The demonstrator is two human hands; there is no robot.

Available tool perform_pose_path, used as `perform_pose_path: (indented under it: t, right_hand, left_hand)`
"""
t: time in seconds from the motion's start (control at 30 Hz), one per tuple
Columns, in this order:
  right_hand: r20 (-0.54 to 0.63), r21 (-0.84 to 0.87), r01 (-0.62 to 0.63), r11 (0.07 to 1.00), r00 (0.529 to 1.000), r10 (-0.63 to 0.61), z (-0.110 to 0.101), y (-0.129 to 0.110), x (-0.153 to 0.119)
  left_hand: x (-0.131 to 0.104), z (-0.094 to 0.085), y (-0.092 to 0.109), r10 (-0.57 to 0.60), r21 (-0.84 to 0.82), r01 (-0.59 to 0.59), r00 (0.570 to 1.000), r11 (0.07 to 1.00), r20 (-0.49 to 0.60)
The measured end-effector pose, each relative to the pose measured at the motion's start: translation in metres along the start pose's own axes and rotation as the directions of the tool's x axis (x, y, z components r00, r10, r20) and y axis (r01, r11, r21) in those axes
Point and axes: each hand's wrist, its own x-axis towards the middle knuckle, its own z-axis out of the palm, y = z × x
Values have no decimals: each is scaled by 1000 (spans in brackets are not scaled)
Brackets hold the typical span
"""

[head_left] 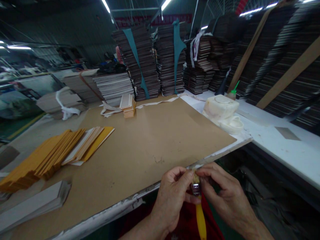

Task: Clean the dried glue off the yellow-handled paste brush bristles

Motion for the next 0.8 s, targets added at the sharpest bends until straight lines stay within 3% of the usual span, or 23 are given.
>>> perform_pose_path:
  t: [0.23, 0.5, 0.67, 0.8]
  right_hand:
    - [61, 7, -64, 998, 996, 63, -5, -6, 3]
    - [184, -76, -29, 997, 982, 42, -15, -9, 5]
    - [264, -200, -29, 979, 961, 82, -20, -11, 5]
    - [239, -311, -4, 950, 967, 82, -17, -12, 5]
  left_hand:
    - [0, 0, -1, 3, 16, -4, 1000, 1000, 10]
    - [-1, -1, -6, 82, 169, -84, 996, 982, 17]
    - [-4, 2, -2, 89, 319, -83, 996, 944, -5]
    - [-6, 5, 1, 141, 380, -134, 990, 915, 11]
